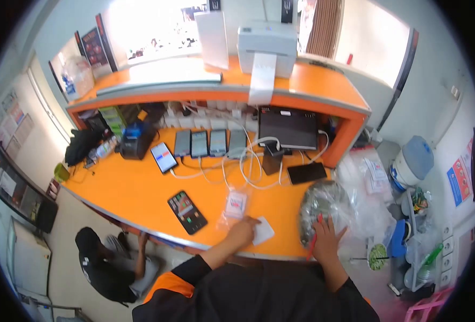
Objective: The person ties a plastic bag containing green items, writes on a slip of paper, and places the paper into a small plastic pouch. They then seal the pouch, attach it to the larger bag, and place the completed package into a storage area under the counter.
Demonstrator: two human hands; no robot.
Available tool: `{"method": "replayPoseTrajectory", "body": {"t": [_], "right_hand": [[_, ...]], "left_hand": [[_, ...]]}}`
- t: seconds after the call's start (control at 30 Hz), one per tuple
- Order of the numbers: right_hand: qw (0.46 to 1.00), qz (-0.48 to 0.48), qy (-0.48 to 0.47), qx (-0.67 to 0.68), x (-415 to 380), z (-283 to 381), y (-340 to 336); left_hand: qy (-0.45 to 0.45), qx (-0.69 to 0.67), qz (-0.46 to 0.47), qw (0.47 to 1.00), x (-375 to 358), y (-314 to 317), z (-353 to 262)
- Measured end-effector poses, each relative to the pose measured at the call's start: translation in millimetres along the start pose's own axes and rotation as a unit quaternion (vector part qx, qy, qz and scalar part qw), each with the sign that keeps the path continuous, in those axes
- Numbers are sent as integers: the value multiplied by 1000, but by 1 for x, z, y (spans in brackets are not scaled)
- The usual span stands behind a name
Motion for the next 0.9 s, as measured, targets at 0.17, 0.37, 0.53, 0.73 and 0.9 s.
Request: {"method": "replayPoseTrajectory", "body": {"t": [0.17, 0.37, 0.53, 0.73, 0.9], "right_hand": [[997, -2, -38, 67, 5, -9, -3], [992, 4, -66, 105, 7, -15, -5], [980, -39, -48, 190, 9, -7, -29], [789, 12, -158, 593, 22, 48, -41], [707, 105, -16, 699, 40, 77, 96]], "left_hand": [[64, 29, -71, 995, -20, 15, -16], [149, 161, -162, 962, -39, 30, -32], [141, 163, -138, 967, -37, 28, -23], [164, 213, -165, 949, -31, 27, -33], [160, 164, -178, 957, -31, 26, -30]]}}
Point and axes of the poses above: each hand's wrist, its own x-axis towards the middle knuckle, its own y-axis out of the palm, z = x × y, the point moved 3 cm from there along x, towards the middle knuckle, and after that the axes turned 7 degrees about -x, right-handed, at the moved point
